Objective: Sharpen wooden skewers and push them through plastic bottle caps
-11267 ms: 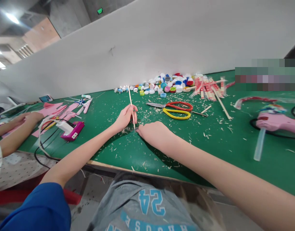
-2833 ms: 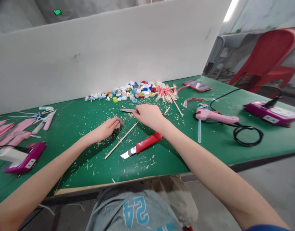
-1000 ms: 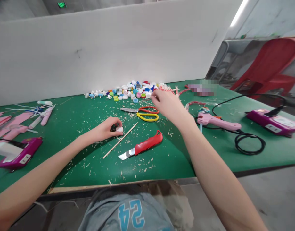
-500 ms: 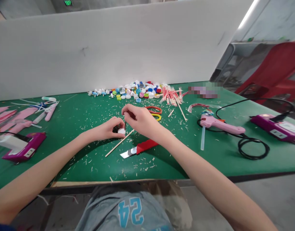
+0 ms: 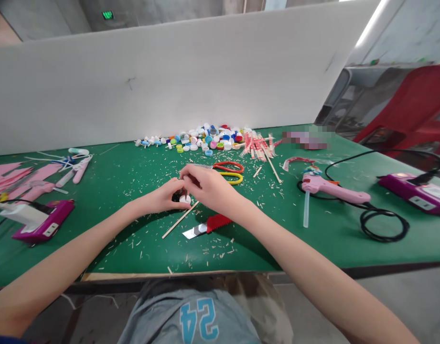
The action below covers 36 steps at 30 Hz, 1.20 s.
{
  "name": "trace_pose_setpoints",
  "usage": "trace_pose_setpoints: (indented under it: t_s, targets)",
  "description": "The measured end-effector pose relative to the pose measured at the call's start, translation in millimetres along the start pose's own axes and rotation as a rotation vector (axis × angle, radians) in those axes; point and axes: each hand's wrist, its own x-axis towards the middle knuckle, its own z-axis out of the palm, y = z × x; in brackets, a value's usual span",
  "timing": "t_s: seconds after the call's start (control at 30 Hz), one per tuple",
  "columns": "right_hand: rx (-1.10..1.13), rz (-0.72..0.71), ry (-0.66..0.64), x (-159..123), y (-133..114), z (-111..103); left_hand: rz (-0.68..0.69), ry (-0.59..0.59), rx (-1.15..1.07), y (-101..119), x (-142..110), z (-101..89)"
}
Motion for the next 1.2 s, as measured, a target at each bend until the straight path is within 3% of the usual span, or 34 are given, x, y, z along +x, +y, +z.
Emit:
trace_pose_setpoints:
  t_s: [1.2]
  targets:
    - [-0.031,-0.056,-0.029,-1.4,0.9,0.7,-0.02,-0.012,0.02,0.0,2.1,0.2]
